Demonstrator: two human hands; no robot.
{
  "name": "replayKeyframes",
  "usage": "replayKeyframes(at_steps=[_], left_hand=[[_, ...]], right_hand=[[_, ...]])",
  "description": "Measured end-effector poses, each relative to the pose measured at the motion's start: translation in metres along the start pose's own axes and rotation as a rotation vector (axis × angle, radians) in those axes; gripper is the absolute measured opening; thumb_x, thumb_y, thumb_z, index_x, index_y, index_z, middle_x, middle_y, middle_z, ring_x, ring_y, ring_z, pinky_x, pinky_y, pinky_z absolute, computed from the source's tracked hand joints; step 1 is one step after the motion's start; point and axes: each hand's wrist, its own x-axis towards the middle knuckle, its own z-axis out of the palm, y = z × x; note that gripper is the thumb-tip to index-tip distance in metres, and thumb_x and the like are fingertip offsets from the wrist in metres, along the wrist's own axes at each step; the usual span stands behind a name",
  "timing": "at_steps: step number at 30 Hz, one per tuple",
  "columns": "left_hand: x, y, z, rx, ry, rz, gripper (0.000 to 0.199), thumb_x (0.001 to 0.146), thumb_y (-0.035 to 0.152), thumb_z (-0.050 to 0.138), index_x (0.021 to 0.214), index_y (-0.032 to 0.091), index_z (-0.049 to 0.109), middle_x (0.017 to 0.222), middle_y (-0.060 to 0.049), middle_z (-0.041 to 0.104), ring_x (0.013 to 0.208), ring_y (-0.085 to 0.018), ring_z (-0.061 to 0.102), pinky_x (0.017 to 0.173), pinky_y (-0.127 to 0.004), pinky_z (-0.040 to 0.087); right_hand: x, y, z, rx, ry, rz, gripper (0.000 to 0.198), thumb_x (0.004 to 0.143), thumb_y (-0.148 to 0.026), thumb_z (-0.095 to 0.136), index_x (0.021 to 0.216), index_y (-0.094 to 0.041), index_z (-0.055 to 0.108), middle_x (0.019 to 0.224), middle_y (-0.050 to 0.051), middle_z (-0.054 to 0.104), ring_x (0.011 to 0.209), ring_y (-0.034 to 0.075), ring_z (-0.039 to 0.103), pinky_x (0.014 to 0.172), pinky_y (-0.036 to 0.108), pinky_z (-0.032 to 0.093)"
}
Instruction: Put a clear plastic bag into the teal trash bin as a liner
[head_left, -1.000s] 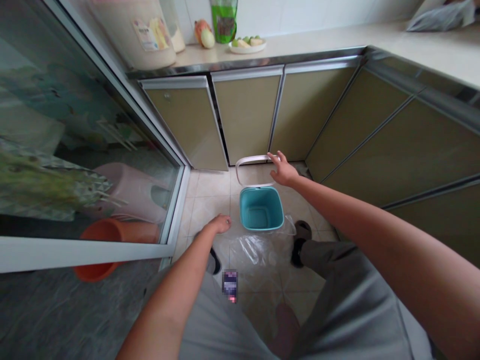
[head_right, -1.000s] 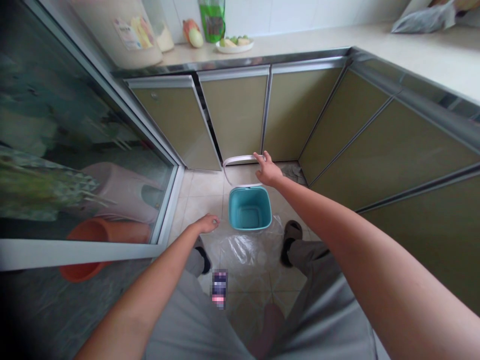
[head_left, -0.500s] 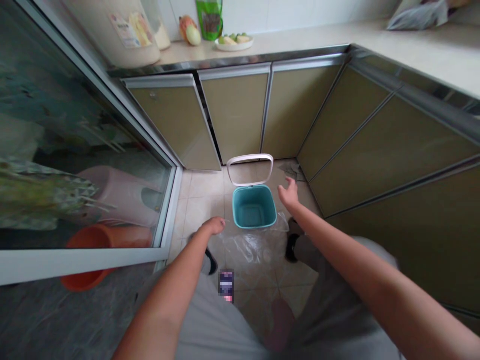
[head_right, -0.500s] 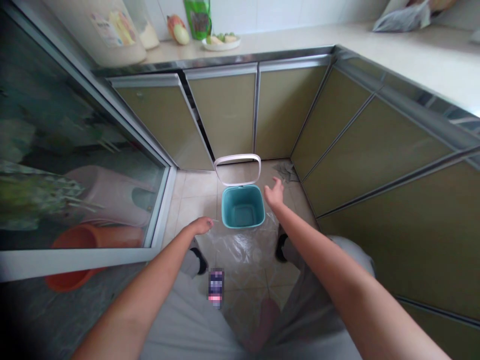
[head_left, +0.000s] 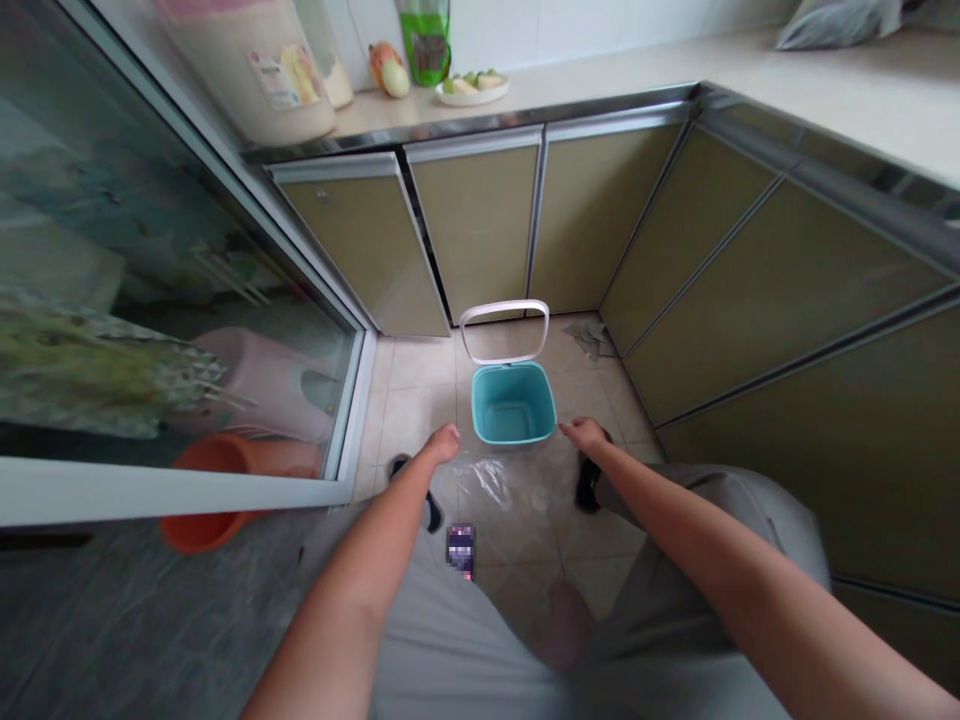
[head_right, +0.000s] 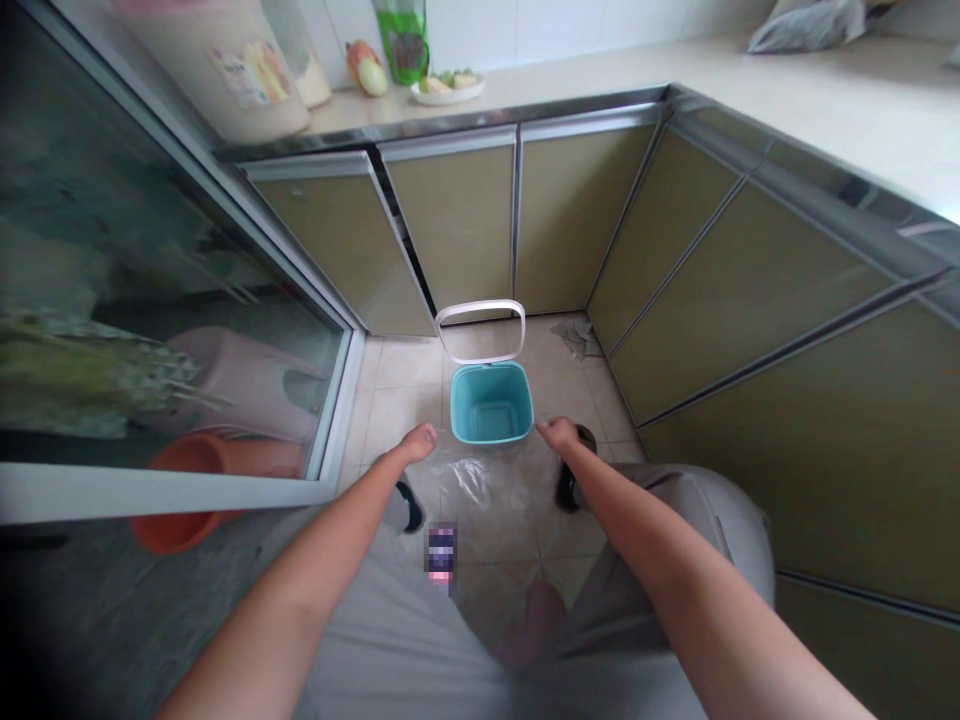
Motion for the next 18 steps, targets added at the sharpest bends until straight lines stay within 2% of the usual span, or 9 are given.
replayKeyframes(at_steps=[3, 6, 9, 11, 13, 15, 18], left_hand=[[-0.012, 0.001, -0.006, -0.098, 0.065, -0.108, 0.048, 0.088, 0.022, 0.062, 0.134, 0.021, 0.049, 0.083, -0.001, 0.072, 0.067, -0.015, 0.068, 0.063, -0.022, 0.049], [-0.030, -0.005, -0.011, -0.231, 0.105, -0.230, 0.051, 0.090, 0.026, 0.061, 0.138, 0.016, 0.046, 0.089, -0.007, 0.074, 0.070, -0.017, 0.070, 0.061, -0.023, 0.050], [-0.054, -0.013, -0.012, -0.250, 0.093, -0.262, 0.032, 0.088, 0.030, 0.065, 0.115, 0.013, 0.063, 0.081, -0.010, 0.073, 0.071, -0.022, 0.071, 0.059, -0.027, 0.050], [-0.072, -0.013, -0.010, -0.276, 0.080, -0.254, 0.021, 0.084, 0.032, 0.069, 0.095, 0.014, 0.068, 0.068, -0.007, 0.069, 0.069, -0.023, 0.071, 0.059, -0.028, 0.050], [-0.087, -0.008, -0.009, -0.343, 0.084, -0.223, 0.018, 0.084, 0.035, 0.069, 0.085, 0.017, 0.067, 0.060, -0.003, 0.064, 0.066, -0.021, 0.070, 0.060, -0.026, 0.050], [-0.101, 0.003, -0.010, -0.448, 0.090, -0.164, 0.022, 0.088, 0.040, 0.066, 0.084, 0.018, 0.065, 0.058, 0.000, 0.060, 0.062, -0.016, 0.066, 0.061, -0.024, 0.050], [-0.118, 0.023, -0.022, -0.608, 0.046, -0.059, 0.029, 0.092, 0.047, 0.058, 0.086, 0.019, 0.062, 0.055, 0.004, 0.052, 0.053, -0.011, 0.057, 0.060, -0.022, 0.050]], right_hand=[[-0.022, -0.012, -0.006, 0.089, 0.025, 0.085, 0.040, 0.093, -0.048, 0.053, 0.070, -0.019, 0.068, 0.072, 0.010, 0.071, 0.076, 0.026, 0.071, 0.065, 0.031, 0.052], [-0.052, -0.015, -0.008, 0.208, 0.014, 0.057, 0.038, 0.092, -0.040, 0.048, 0.064, -0.021, 0.065, 0.077, 0.012, 0.074, 0.080, 0.028, 0.072, 0.075, 0.035, 0.055], [-0.082, -0.010, -0.006, 0.291, 0.027, 0.032, 0.038, 0.090, -0.034, 0.045, 0.056, -0.025, 0.058, 0.078, 0.013, 0.075, 0.084, 0.030, 0.073, 0.082, 0.039, 0.056], [-0.098, -0.006, -0.004, 0.350, 0.071, 0.033, 0.037, 0.089, -0.036, 0.044, 0.055, -0.027, 0.057, 0.076, 0.013, 0.075, 0.087, 0.033, 0.074, 0.086, 0.043, 0.056], [-0.112, -0.005, -0.004, 0.420, 0.123, 0.033, 0.037, 0.091, -0.042, 0.039, 0.063, -0.030, 0.061, 0.076, 0.013, 0.075, 0.090, 0.037, 0.074, 0.086, 0.049, 0.056], [-0.123, -0.008, -0.009, 0.468, 0.142, 0.022, 0.046, 0.095, -0.050, 0.027, 0.081, -0.032, 0.067, 0.082, 0.015, 0.075, 0.091, 0.038, 0.074, 0.083, 0.052, 0.057], [-0.134, -0.019, -0.028, 0.480, 0.124, -0.041, 0.059, 0.098, -0.054, 0.016, 0.100, -0.030, 0.069, 0.092, 0.017, 0.075, 0.074, 0.033, 0.072, 0.071, 0.048, 0.058]])
